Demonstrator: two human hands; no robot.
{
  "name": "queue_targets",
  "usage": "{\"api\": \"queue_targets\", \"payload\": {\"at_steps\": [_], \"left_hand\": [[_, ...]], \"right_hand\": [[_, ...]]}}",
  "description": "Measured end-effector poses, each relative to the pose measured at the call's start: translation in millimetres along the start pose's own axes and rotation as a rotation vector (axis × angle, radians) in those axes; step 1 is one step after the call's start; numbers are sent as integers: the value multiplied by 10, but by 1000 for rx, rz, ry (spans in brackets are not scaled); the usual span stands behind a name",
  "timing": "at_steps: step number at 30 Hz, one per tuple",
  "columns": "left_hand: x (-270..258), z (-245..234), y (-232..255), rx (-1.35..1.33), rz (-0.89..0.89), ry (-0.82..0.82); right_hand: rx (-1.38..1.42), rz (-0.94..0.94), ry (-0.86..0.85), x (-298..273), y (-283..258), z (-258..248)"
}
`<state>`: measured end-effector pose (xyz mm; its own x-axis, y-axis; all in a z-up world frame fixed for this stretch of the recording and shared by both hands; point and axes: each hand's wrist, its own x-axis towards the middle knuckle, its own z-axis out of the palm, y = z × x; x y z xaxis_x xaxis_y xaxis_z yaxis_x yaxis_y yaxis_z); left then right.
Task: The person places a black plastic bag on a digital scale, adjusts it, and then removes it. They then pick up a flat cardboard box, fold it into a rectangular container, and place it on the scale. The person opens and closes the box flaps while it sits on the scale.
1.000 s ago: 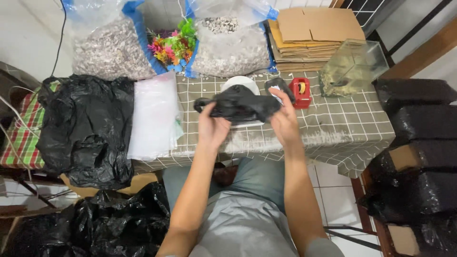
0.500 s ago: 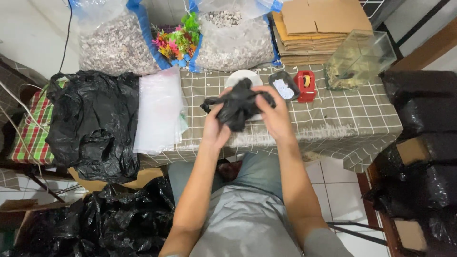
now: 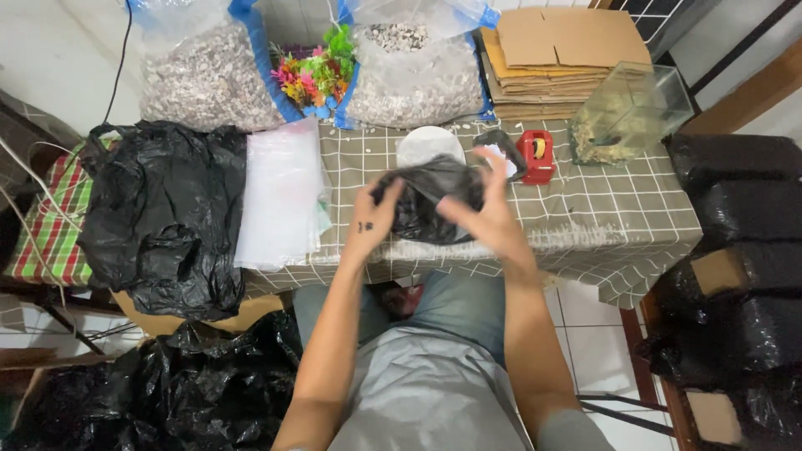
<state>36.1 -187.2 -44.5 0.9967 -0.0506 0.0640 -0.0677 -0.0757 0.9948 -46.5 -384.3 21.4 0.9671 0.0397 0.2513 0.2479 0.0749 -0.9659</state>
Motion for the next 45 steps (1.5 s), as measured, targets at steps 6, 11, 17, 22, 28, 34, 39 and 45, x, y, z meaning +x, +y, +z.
{"api": "queue_targets", "payload": {"at_steps": [6, 11, 17, 22, 28, 34, 39, 45], "left_hand": [[-135, 63, 796, -936, -429, 213], [-257, -243, 403, -541, -62, -313], [-194, -149, 90, 34, 28, -146], [-280, -72, 389, -126, -79, 101], [-226, -223, 433, -268, -12, 110], [-284, -386, 391, -113, 111, -79], [-407, -381, 547, -146, 392, -143], [-500, -318, 661, 213, 412, -390]], "right_hand": [[-292, 93, 136, 25, 386, 64], [338, 119, 308, 132, 490, -262], [582, 115, 144, 117, 513, -211], [346, 110, 26, -83, 179, 94], [-214, -17, 160, 38, 149, 140], [-136, -34, 333, 107, 79, 32], [-325, -149, 354, 122, 108, 71], [-132, -100, 315, 91, 117, 112]]}}
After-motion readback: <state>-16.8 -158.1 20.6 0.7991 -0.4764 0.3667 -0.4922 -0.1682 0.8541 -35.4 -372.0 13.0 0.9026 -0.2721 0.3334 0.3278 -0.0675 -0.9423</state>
